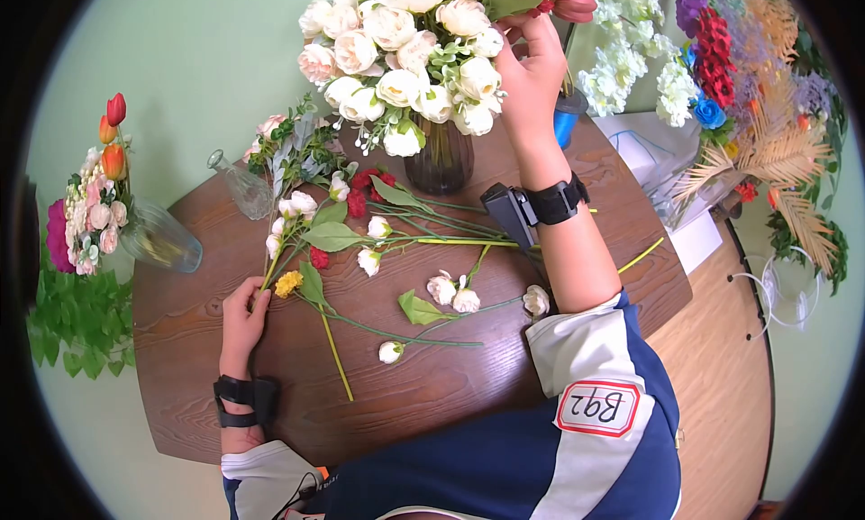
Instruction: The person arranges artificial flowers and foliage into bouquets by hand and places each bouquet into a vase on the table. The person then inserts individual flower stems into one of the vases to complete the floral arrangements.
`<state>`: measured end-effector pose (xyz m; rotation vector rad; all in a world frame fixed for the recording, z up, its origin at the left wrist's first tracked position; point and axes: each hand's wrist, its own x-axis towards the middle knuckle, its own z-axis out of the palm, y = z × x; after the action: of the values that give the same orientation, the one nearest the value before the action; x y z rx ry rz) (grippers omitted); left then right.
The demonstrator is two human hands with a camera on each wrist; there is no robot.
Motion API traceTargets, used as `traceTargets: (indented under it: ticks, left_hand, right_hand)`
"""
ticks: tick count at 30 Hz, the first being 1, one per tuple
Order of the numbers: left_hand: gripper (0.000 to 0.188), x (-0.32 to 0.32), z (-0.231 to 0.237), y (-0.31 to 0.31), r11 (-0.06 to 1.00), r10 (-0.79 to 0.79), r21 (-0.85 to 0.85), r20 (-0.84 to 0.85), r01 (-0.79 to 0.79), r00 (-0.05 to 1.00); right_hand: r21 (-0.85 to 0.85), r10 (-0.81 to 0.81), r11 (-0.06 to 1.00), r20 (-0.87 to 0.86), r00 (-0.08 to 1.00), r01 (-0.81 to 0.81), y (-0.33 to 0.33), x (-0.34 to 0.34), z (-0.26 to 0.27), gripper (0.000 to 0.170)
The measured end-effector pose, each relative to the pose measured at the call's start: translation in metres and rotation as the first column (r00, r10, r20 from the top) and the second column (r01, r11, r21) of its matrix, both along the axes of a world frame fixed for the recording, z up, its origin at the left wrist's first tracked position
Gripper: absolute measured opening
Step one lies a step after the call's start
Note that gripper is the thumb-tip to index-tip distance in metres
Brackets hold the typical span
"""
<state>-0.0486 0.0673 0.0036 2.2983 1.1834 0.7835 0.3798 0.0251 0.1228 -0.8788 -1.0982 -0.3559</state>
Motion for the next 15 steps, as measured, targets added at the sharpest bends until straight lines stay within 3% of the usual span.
traceTargets:
  ticks: [15]
  left_hand:
    - [0.011,0.0007,0.0000,-0.0003,1.000,0.010,-0.007,0.005,-0.010,1.000]
  right_hand:
    - [0.041,-0.121,0.992,0.045,0.992,0.119,0.0018,0.0030,-0.0042,0.016]
